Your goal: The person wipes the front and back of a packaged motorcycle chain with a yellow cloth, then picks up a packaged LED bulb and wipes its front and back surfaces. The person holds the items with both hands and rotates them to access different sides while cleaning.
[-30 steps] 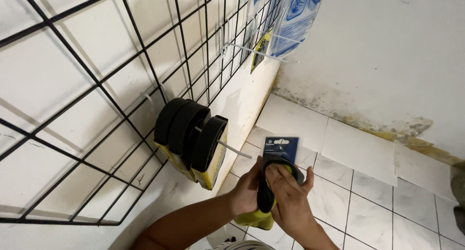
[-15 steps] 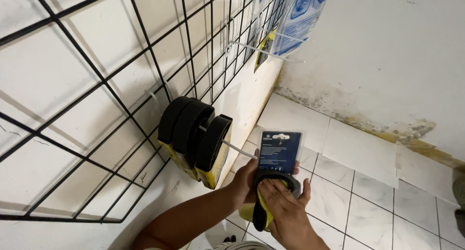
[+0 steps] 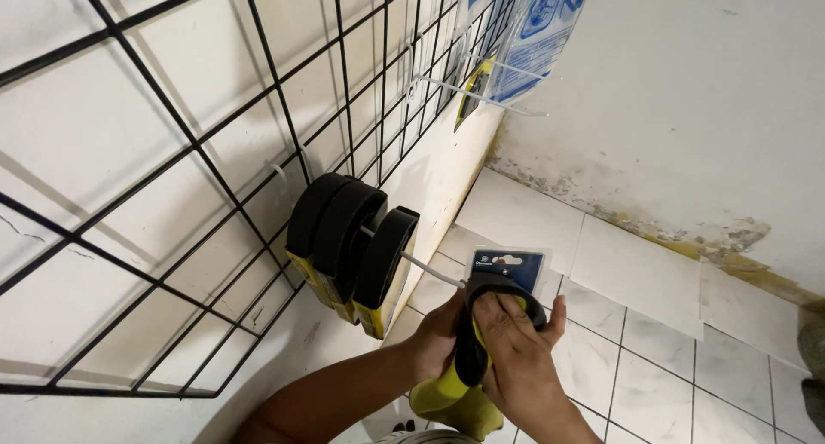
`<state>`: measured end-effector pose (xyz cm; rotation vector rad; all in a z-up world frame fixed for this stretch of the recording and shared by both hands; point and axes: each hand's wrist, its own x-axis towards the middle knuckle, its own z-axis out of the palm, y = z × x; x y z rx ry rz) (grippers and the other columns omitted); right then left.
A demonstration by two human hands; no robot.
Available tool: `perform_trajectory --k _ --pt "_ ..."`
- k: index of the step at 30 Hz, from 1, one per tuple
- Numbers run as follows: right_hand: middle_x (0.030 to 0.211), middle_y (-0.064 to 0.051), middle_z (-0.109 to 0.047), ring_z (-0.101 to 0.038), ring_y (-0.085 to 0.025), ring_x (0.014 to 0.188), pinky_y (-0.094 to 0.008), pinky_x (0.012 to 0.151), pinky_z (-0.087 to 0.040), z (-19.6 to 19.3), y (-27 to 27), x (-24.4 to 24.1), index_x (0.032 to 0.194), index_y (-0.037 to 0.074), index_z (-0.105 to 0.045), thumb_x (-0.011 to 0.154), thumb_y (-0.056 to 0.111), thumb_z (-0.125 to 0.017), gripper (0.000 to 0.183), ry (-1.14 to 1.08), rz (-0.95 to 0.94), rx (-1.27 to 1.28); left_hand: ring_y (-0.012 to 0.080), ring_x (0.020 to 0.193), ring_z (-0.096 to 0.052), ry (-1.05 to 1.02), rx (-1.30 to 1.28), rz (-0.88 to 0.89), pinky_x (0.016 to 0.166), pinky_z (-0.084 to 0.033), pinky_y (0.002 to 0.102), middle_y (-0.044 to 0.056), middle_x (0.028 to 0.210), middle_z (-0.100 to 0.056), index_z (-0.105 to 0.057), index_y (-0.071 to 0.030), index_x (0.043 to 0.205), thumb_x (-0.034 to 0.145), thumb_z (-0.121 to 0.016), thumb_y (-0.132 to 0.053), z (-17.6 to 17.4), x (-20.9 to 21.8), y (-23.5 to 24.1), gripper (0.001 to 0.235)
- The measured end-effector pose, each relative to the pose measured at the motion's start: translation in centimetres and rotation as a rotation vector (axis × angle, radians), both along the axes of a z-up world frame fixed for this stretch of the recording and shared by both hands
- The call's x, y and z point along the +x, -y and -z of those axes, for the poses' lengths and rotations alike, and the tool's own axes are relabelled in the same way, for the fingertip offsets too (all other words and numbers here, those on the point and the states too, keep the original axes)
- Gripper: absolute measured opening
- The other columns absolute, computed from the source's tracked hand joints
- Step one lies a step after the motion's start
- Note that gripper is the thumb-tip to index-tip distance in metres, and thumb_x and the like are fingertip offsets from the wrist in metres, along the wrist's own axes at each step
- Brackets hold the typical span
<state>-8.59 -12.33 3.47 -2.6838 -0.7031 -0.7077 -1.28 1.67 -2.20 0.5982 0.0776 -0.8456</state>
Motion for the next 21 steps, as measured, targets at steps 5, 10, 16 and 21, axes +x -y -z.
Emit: perform_trajectory --k 5,10,16,21 --pt "0.139 -0.017 -0.061 -0.043 -0.031 0.144 -0.071 0.116 0.011 3.1 0.7 -0.4 0.140 0.000 -0.053 0.068 0.013 -0.065 0.075 -0.083 -0.029 0.024 0.0196 0.108 -0.054 -0.090 0.007 0.045 0.099 -0.042 0.034 0.014 0.129 -0.062 -0.063 -0.007 0.119 0.101 -0.048 -0.060 -1.0 0.8 -0.3 0.058" --pt "0.134 -0.014 -0.065 -0.048 -0.028 0.140 -0.068 0.116 0.014 4.2 0.0 -0.7 0.133 0.001 -0.059 0.070 0.007 -0.058 0.063 -0.093 -0.051 0.053 0.0278 0.121 -0.056 -0.072 0.201 -0.013 0.107 -0.043 0.039 0.022 0.139 -0.060 -0.057 0.000 0.133 0.091 -0.050 -0.062 -2.3 1.0 -0.8 0.075" --pt "0.135 -0.013 -0.064 -0.050 -0.027 0.137 -0.072 0.115 0.009 1.2 -0.3 0.5 0.135 0.001 -0.057 0.072 0.007 -0.061 0.064 -0.067 -0.048 0.036 0.0177 0.120 -0.057 -0.012 -0.038 0.056 0.106 -0.042 0.035 0.011 0.139 -0.061 -0.056 -0.011 0.139 0.101 -0.039 -0.062 -0.4 1.6 -0.6 0.065" --pt "0.138 -0.014 -0.062 -0.051 -0.025 0.137 -0.072 0.116 0.007 -1.2 -0.4 1.0 0.137 0.000 -0.054 0.074 0.011 -0.066 0.065 -0.023 -0.009 0.035 0.0157 0.101 -0.055 -0.073 0.160 -0.036 0.090 -0.044 0.030 0.009 0.119 -0.065 -0.064 -0.004 0.123 0.097 -0.056 -0.053 0.7 0.8 0.0 0.056"
